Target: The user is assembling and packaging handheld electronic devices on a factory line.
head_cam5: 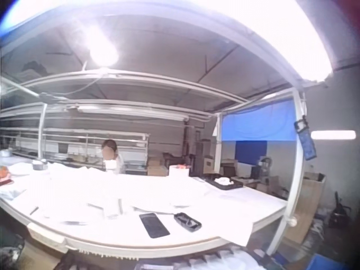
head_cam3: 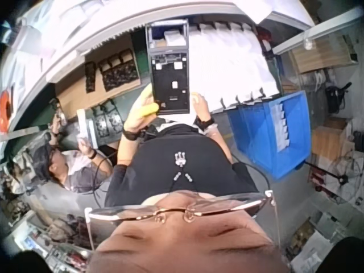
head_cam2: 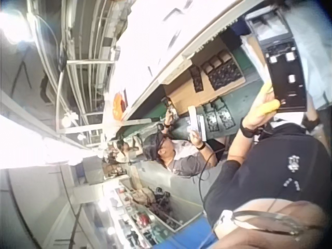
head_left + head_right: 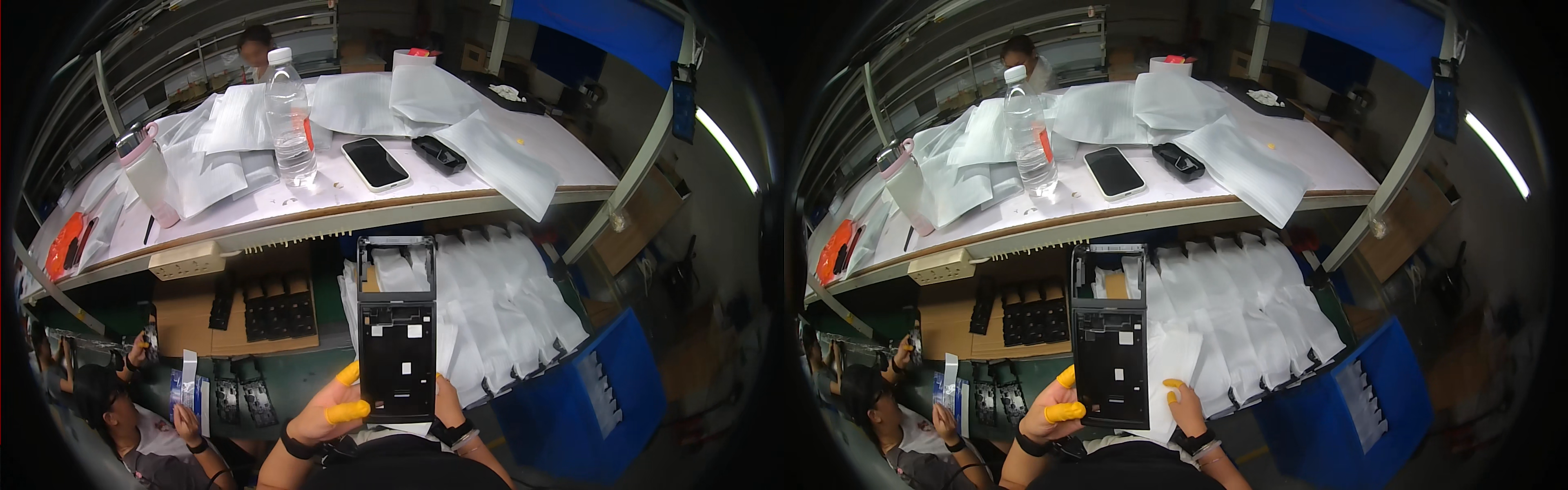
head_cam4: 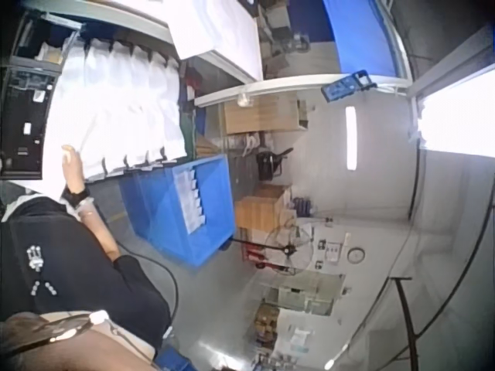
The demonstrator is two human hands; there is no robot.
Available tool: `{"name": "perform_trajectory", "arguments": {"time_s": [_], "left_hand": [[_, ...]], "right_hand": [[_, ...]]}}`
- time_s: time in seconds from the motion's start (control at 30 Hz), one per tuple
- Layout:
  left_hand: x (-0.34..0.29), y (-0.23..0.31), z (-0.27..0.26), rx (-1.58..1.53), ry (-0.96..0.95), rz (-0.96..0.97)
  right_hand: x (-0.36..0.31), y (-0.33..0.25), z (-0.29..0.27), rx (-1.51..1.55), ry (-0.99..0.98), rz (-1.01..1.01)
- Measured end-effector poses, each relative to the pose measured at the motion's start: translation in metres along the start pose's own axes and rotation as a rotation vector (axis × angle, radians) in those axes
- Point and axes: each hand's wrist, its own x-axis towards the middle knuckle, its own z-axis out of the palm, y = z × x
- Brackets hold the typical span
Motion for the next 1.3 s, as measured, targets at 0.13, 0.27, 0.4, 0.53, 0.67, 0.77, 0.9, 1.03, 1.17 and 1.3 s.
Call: {"name": "perform_trajectory", "arguments": {"time_s": [0.13, 0.27, 0.4, 0.53, 0.67, 0.77, 0.9, 1.03, 1.17, 1.3], "left_hand": [[0.007, 0.014, 0.008, -0.131, 0.006, 0.067], [0.016, 0.022, 0.022, -0.138, 0.054, 0.063], [0.016, 0.016, 0.015, -0.193, 0.064, 0.040], [0.013, 0.016, 0.001, -0.263, 0.089, 0.058], [0.014, 0.016, -0.011, -0.115, 0.219, 0.026], [0.013, -0.020, -0.075, 0.270, 0.507, 0.109], [-0.022, -0.067, -0.171, 1.149, 1.102, 0.139], [-0.079, -0.133, -0.248, 1.821, 1.310, -0.162], [-0.082, -0.165, -0.260, 1.803, 1.282, -0.338], [-0.086, -0.174, -0.265, 1.639, 1.386, -0.434]], "right_hand": [[-0.002, -0.015, 0.000, -0.115, -0.013, -0.089], [-0.004, -0.016, -0.003, -0.181, 0.064, -0.134], [-0.006, -0.016, -0.001, -0.218, 0.092, -0.177], [-0.007, -0.034, -0.005, -0.209, 0.011, -0.058], [-0.005, -0.036, -0.006, -0.283, -0.044, 0.066], [-0.004, -0.032, -0.007, -0.181, -0.018, -0.012], [-0.004, -0.032, -0.006, -0.189, -0.024, -0.005], [-0.005, -0.039, -0.001, -0.211, -0.036, -0.044], [-0.006, -0.033, -0.003, -0.299, 0.006, -0.011], [-0.006, -0.032, -0.004, -0.197, -0.001, -0.001]]}}
